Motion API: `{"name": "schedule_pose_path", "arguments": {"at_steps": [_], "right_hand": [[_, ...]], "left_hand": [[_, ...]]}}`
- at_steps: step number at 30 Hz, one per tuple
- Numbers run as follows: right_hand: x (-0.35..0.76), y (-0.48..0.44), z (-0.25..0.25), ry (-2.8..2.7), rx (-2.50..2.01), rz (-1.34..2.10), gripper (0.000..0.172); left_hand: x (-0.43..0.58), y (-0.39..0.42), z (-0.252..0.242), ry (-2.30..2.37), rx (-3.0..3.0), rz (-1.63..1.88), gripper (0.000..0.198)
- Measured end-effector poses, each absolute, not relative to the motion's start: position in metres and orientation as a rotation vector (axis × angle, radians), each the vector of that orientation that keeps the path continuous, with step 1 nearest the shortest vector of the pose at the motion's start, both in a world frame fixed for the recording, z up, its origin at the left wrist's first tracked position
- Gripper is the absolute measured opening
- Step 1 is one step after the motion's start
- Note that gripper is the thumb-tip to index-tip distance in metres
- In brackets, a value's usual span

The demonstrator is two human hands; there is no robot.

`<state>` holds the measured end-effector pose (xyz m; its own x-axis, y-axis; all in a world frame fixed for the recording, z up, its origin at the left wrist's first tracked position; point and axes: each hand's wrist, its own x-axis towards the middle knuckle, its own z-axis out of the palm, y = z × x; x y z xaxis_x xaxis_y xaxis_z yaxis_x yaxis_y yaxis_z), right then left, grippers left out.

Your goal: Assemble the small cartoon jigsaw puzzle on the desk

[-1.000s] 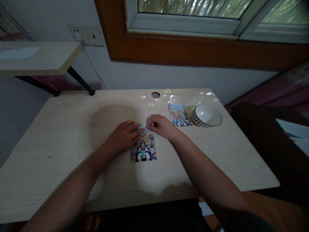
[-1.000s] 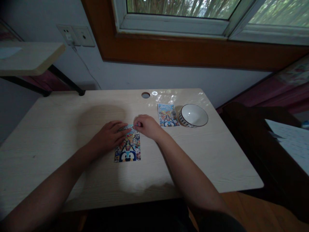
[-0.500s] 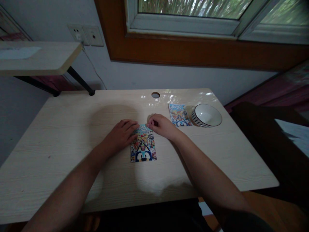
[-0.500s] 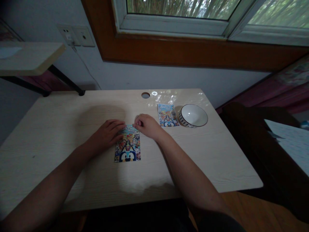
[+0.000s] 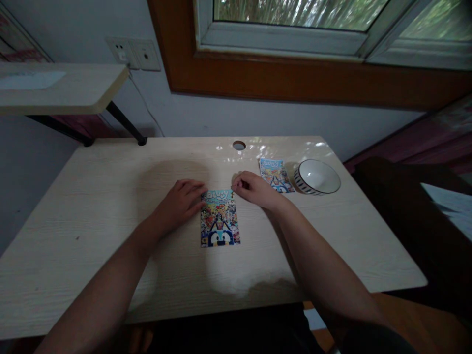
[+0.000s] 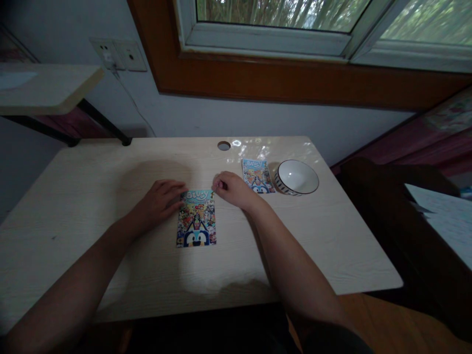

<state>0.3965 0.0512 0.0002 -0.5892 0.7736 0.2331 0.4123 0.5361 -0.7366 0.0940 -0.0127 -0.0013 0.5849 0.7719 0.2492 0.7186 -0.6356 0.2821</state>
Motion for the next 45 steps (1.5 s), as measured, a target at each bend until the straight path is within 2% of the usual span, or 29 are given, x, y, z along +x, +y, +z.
{"name": "schedule_pose_path", "arguments": {"at_steps": [6, 19, 24, 31, 39, 45], "right_hand": [[0.403, 0.053, 0.004, -2.291, -0.925, 0.860, 0.005], [0.417, 0.053, 0.010, -2.453, -0.963, 0.898, 0.046], [0.421, 0.051, 0.014, -2.525, -0.991, 0.957, 0.061], [0.419, 0.043, 0.010, -2.539, -0.990, 0.899, 0.095], [0.423, 0.023, 0.016, -2.519, -0.926, 0.915, 0.101], [0.423, -0.006, 0.002, -2.460, -0.914, 0.776, 0.125]], "left_hand": [[0.085, -0.009, -0.007, 1.329, 2.675, 0.516, 0.041], [0.078, -0.005, -0.009, 1.417, 2.654, 0.500, 0.045], [0.064, -0.007, -0.004, 1.349, 2.625, 0.367, 0.056], [0.059, -0.006, -0.008, 1.325, 2.596, 0.310, 0.070], [0.061, -0.007, -0.002, 1.354, 2.591, 0.260, 0.075], [0.061, -0.009, -0.001, 1.368, 2.569, 0.270, 0.072]]}}
